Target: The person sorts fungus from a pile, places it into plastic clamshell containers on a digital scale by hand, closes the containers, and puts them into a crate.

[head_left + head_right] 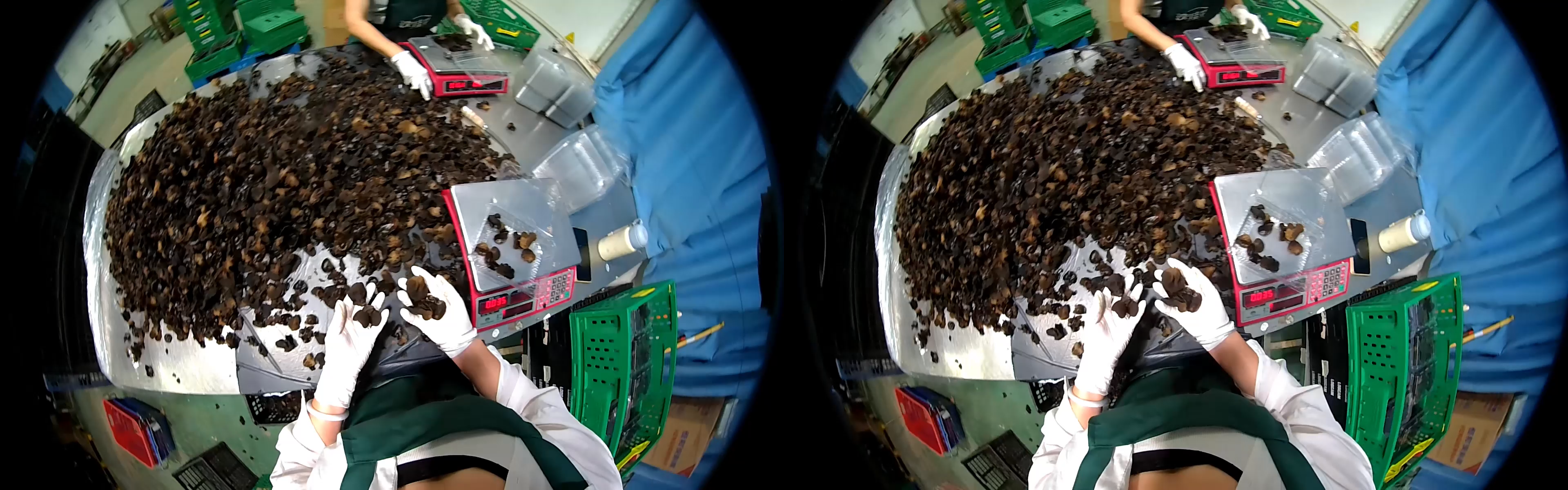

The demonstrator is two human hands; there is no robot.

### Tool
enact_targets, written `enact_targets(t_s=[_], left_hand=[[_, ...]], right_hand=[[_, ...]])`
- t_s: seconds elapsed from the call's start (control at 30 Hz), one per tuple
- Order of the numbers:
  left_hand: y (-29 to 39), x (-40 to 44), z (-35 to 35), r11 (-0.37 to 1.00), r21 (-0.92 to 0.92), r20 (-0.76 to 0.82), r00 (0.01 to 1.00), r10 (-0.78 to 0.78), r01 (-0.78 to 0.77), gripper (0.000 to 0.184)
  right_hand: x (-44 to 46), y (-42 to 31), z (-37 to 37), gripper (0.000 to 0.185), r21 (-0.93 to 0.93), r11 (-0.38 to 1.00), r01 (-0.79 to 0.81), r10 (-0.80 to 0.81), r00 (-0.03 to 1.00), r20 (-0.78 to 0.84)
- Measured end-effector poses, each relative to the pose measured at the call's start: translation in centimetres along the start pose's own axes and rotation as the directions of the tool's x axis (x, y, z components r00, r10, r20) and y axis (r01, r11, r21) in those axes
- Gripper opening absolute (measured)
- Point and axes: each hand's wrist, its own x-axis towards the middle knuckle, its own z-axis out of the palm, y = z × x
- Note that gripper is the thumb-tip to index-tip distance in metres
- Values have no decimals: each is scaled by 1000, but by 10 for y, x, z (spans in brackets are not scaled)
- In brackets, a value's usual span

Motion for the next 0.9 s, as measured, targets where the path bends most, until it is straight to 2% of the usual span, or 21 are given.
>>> enact_targets(t_s=[0.03,0.07,0.1,0.17,0.23,0.3,0.37,0.4,0.43,0.47,0.57,0.6,0.63,0.67,0.7,0.73,0.77,0.8,0.83,0.87,0.9], left_hand=[[-4,5,10,1000,9,49,999,-16,16,52],[-9,10,22,999,18,97,995,-29,27,56],[-15,15,38,998,56,119,992,-35,28,61],[-33,33,66,994,92,197,978,-67,50,63],[-61,50,99,987,159,291,955,-60,14,61],[-94,68,122,971,237,375,919,-124,34,61],[-107,59,159,884,467,297,943,-153,-4,53],[-117,67,152,742,639,422,899,-119,-202,51],[-119,69,150,542,741,540,831,-129,-397,50],[-119,63,144,322,816,545,825,-150,-480,53],[-98,43,105,14,773,634,773,-12,-634,39],[-81,38,89,-137,778,626,776,80,-613,33],[-62,34,72,-282,773,624,763,171,-569,27],[-44,34,48,-362,782,615,724,313,-508,23],[-26,31,22,-380,834,542,723,429,-400,23],[-7,30,-4,-452,827,537,705,463,-334,29],[6,29,-23,-571,800,505,724,470,-187,36],[13,27,-35,-589,798,471,746,471,-131,42],[18,26,-44,-633,767,455,784,422,-104,42],[20,27,-57,-661,743,466,791,397,-107,38],[22,28,-66,-687,718,477,795,373,-109,35]], right_hand=[[-4,-18,4,48,411,903,-125,113,992,53],[-12,-37,10,49,281,958,-56,82,993,-84],[-17,-54,14,46,81,994,73,-60,986,-156],[-22,-97,21,36,63,975,212,-201,970,-138],[-20,-124,-7,31,-156,918,366,-392,899,-196],[-17,-155,-12,28,-314,860,402,-497,800,-337],[-20,-170,-27,29,-515,732,446,-626,739,-249],[-18,-175,-42,30,-688,602,405,-688,701,-189],[-17,-180,-54,30,-827,441,348,-738,665,-113],[-20,-185,-62,30,-854,415,314,-714,694,-91],[-25,-191,-68,21,-914,333,231,-739,666,-101],[-29,-192,-54,17,-941,245,235,-777,628,-45],[-33,-189,-44,17,-941,250,229,-776,628,-53],[-36,-185,-35,16,-951,188,244,-769,640,12],[-38,-179,-23,17,-957,125,261,-756,650,78],[-36,-169,-4,18,-965,52,257,-703,696,147],[-30,-155,5,17,-953,14,303,-637,737,225],[-24,-135,8,18,-944,88,319,-565,796,216],[-16,-121,23,19,-928,18,373,-471,822,321],[-4,-103,24,19,-869,-57,492,-404,784,471],[6,-85,30,18,-854,69,516,-342,816,465]])
